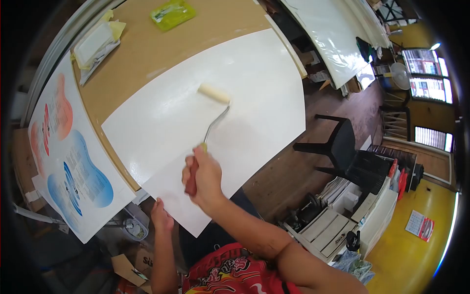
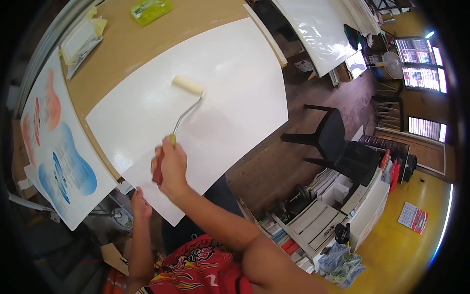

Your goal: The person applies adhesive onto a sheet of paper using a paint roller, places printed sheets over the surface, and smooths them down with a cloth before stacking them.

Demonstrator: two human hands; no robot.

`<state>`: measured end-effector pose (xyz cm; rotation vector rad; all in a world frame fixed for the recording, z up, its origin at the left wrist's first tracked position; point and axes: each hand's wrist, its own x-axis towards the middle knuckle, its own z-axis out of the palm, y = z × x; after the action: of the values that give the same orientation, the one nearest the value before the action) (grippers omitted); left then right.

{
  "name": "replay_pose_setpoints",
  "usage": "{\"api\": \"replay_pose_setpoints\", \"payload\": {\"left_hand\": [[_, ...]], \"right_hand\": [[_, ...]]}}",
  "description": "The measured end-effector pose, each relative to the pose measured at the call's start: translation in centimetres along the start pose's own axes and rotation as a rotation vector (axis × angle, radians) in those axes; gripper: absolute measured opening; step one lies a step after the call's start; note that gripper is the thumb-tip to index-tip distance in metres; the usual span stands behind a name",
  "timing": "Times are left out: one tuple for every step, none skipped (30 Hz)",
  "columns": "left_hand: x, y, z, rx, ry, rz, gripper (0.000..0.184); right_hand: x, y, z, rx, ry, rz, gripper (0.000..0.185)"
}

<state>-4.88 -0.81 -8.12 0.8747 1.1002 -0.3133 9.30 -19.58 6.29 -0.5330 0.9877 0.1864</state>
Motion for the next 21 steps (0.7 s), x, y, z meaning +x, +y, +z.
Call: {"api": "replay_pose_setpoints", "payload": {"left_hand": [[0.0,0.0,0.0,-0.007,-0.001,0.001,0.031],[0.1,-0.1,-0.1,-0.019,0.004,0.000,0.032],[0.2,-0.3,-0.3,-0.031,0.010,-0.002,0.032],[0.3,-0.4,-0.3,-0.045,0.015,-0.003,0.033],[0.3,-0.2,0.0,-0.036,0.010,-0.006,0.033],[0.2,-0.1,0.0,-0.029,0.011,-0.008,0.034],[-0.1,-0.1,0.1,-0.020,0.017,-0.013,0.034],[-0.2,-0.1,0.3,-0.025,0.038,-0.011,0.034],[0.1,-0.3,0.2,-0.027,0.057,-0.010,0.034],[0.3,-0.4,0.0,-0.023,0.077,-0.014,0.034],[0.6,-0.7,0.0,-0.031,0.074,-0.004,0.034],[0.9,-0.8,-0.2,-0.037,0.074,0.007,0.034],[1.0,-0.8,-0.5,-0.038,0.078,0.017,0.034],[1.1,-0.8,-0.7,-0.025,0.056,0.011,0.034],[0.8,-0.6,-0.8,-0.018,0.079,0.006,0.034],[0.5,-0.5,-0.6,-0.014,0.100,0.002,0.034],[0.3,-0.3,-0.3,-0.011,0.116,0.001,0.034],[0.4,-0.1,0.0,-0.008,0.115,0.005,0.034],[0.2,0.0,0.1,-0.005,0.117,0.008,0.034],[0.0,0.0,0.2,-0.006,0.119,0.008,0.034],[0.0,0.0,0.6,-0.006,0.128,0.007,0.035]], "right_hand": [[1.9,-0.5,0.5,0.003,-0.001,-0.068,0.022],[4.1,-2.0,1.5,0.040,0.033,-0.112,0.023],[6.6,-4.0,2.5,0.078,0.068,-0.154,0.024],[9.9,-6.3,3.0,0.064,0.076,-0.221,0.026],[12.4,-8.1,3.4,0.051,0.077,-0.289,0.028],[12.9,-9.1,3.7,0.064,0.075,-0.301,0.029],[13.3,-9.8,3.8,0.076,0.077,-0.307,0.030],[13.8,-10.3,3.9,0.087,0.079,-0.314,0.030],[12.3,-8.6,3.4,0.011,0.072,-0.288,0.031],[9.2,-5.3,2.4,-0.062,0.071,-0.263,0.032],[6.3,-2.2,2.1,-0.108,0.115,-0.166,0.031],[4.0,1.1,0.7,-0.085,0.053,-0.099,0.028],[1.7,1.8,0.6,-0.031,0.036,-0.006,0.025],[2.7,0.7,0.4,-0.040,0.045,-0.033,0.024],[4.2,-1.1,0.1,-0.052,0.053,-0.054,0.024],[7.0,-4.1,0.0,-0.012,0.041,-0.104,0.024],[10.3,-7.5,0.1,0.028,0.027,-0.158,0.024],[13.2,-10.9,0.6,0.011,0.045,-0.228,0.025],[15.0,-12.8,0.8,-0.008,0.065,-0.296,0.026],[14.7,-12.5,0.0,-0.080,0.020,-0.270,0.026],[13.4,-11.4,-1.2,-0.154,-0.029,-0.250,0.025]]}}
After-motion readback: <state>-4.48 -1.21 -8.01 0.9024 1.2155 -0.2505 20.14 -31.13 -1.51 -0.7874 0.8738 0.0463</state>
